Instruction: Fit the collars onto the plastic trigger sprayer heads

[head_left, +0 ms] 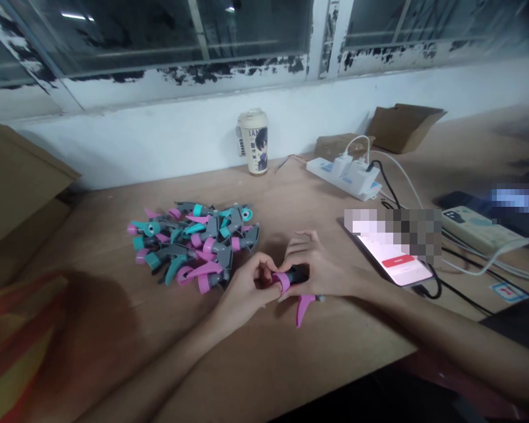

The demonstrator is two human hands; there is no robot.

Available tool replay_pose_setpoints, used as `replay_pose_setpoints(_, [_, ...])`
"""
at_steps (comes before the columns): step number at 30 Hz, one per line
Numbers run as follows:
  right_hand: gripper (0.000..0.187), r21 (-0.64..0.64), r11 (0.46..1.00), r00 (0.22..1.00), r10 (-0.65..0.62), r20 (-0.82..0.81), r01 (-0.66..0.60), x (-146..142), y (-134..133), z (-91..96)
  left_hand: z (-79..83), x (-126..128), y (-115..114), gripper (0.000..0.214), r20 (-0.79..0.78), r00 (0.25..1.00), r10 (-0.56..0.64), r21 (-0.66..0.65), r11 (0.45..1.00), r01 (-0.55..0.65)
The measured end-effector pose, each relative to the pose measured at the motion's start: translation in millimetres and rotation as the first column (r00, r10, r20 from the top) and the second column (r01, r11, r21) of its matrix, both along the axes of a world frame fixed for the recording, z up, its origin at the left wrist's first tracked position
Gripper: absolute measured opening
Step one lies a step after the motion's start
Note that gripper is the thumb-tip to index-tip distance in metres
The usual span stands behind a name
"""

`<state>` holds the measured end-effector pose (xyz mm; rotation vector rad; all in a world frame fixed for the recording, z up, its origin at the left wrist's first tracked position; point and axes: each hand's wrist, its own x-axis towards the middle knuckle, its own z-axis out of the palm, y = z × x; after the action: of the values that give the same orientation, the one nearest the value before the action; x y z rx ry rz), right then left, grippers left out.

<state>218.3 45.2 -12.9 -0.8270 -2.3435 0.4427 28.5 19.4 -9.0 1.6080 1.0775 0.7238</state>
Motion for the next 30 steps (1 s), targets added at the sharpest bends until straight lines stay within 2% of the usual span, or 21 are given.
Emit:
replay_pose_setpoints(8, [0.036, -0.003, 1.000, 0.999, -0.006, 0.043, 0.006, 0, -1, -2.4, -2.1, 0, -1, 0.019, -0.013, 1.000, -0.016, 0.059, 0.998, 0.017])
replay_pose_setpoints(12, [0.035, 0.001, 1.000, 0.999, 0.001, 0.041, -0.001, 1, -2, -3.0, 1.2, -1, 0, 0.017, 0.036, 0.999, -0.018, -0.053, 0.998, 0.020])
replay_pose_setpoints(17, [0.035, -0.006, 1.000, 1.000, 0.023, 0.007, -0.023, 1, -3, -0.7, 5.5, -4, 3, 0.020, 0.068, 0.994, -0.080, -0.155, 0.984, 0.090])
replay_pose_setpoints(26, [0.035, 0.021, 1.000, 0.999, -0.006, 0.033, 0.005, -1, -2, -1.9, 6.7, -1, 6, 0.020, -0.032, 0.998, -0.050, -0.194, 0.980, 0.043])
replay_pose_setpoints(30, [0.033, -0.004, 1.000, 0.999, -0.015, 0.040, 0.016, 0, -4, 2.3, 9.2, 1, 6, 0.020, -0.078, 0.997, -0.029, -0.189, 0.982, 0.014])
